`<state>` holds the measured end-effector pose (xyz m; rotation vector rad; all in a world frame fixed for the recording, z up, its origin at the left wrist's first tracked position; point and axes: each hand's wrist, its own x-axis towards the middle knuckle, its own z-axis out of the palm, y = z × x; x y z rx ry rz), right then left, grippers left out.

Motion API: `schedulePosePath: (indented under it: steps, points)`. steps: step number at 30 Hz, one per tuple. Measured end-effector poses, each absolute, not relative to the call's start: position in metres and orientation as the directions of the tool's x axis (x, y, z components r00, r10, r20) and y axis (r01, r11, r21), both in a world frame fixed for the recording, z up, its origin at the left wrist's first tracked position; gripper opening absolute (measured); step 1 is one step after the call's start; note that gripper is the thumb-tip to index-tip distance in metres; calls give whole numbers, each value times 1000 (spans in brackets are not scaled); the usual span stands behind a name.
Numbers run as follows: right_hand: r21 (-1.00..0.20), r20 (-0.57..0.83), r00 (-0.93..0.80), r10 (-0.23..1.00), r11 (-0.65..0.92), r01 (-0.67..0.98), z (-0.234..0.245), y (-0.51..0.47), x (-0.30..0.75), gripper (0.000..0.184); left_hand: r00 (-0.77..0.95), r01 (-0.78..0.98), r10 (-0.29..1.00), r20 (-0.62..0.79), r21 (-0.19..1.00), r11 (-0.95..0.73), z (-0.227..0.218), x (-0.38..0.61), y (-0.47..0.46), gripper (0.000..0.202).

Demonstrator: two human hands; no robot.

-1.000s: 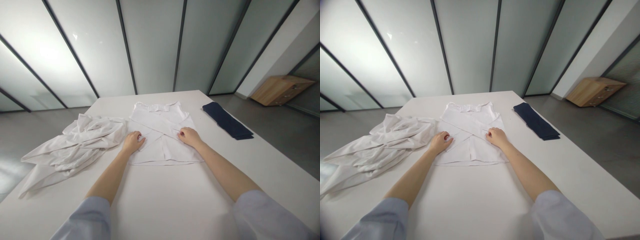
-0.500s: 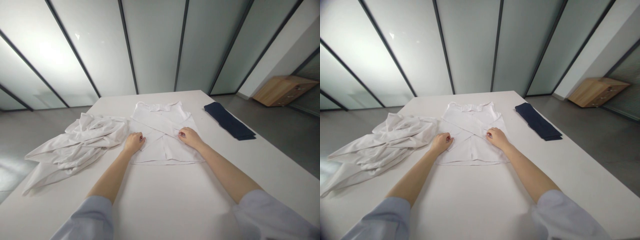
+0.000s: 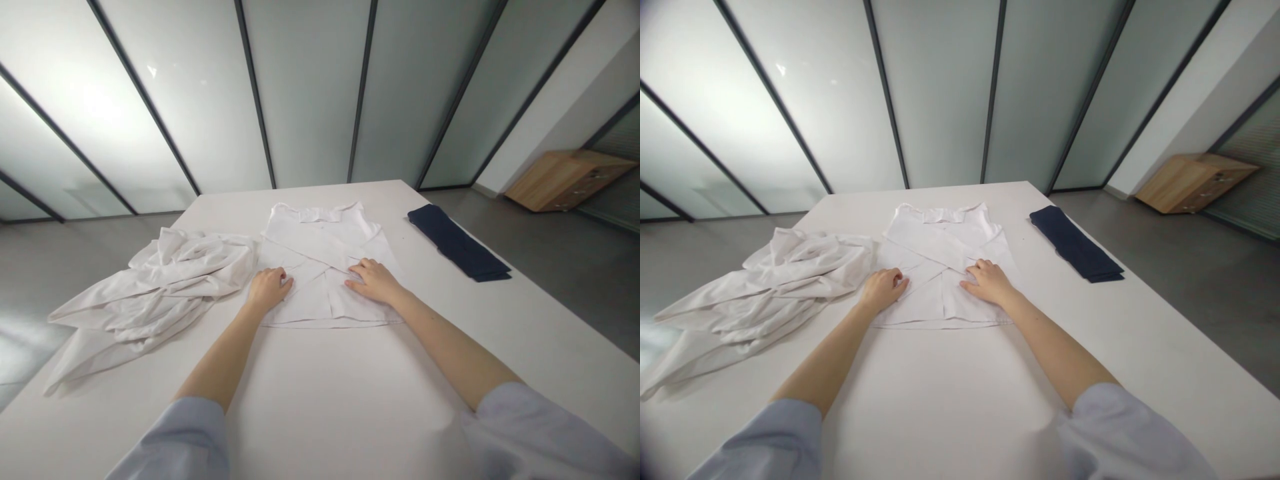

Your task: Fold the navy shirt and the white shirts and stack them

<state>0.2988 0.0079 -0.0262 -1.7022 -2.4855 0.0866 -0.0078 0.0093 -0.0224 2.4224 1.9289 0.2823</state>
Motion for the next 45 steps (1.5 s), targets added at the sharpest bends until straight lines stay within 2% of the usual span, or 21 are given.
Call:
schedulePosePath:
  steps: [4, 9, 13, 15, 18, 22, 26, 29, 34, 38, 43, 45]
  points:
    - [-107, 74, -332, 940, 339, 935, -34, 11, 300, 55, 232, 948, 954, 189, 174, -265, -26, -8, 9, 39]
    - [-145, 95, -290, 952, 302, 942, -51, 19, 307, 65, 308, 923, 919, 246, 156, -351, -35, -9, 9, 50]
    - [-204, 253, -400, 881, 453, 868, -50, 20, 308, 52, 373, 875, 883, 285, 208, -437, -35, -8, 8, 59]
    - [-235, 313, -474, 823, 551, 801, -47, 19, 306, 42, 425, 851, 869, 253, 216, -479, -34, -8, 6, 66]
    - [-287, 332, -547, 768, 635, 717, -41, 15, 302, 33, 481, 830, 864, 149, 238, -504, -32, -7, 4, 73]
    - [-328, 283, -575, 768, 641, 694, -37, 9, 296, 44, 490, 825, 868, 76, 283, -490, -32, -8, 4, 79]
    - [-318, 243, -585, 774, 633, 706, -40, 5, 290, 64, 498, 811, 858, 124, 283, -511, -36, -7, 7, 66]
    - [-296, 220, -617, 756, 654, 696, -42, 3, 284, 70, 510, 787, 843, 172, 304, -538, -39, -3, 9, 50]
    - [-258, 203, -629, 750, 661, 705, -41, 1, 277, 60, 521, 788, 835, 177, 275, -551, -38, 5, 11, 22]
    - [-208, 203, -594, 778, 627, 750, -40, -1, 270, 58, 433, 873, 892, 134, 187, -451, -31, 15, 9, 24]
    - [-165, 220, -569, 792, 606, 778, -41, 2, 269, 30, 387, 911, 912, 140, 96, -401, -30, 25, 6, 25]
    - [-145, 211, -561, 801, 593, 792, -41, 3, 271, 32, 389, 911, 908, 154, 84, -405, -32, 27, 5, 29]
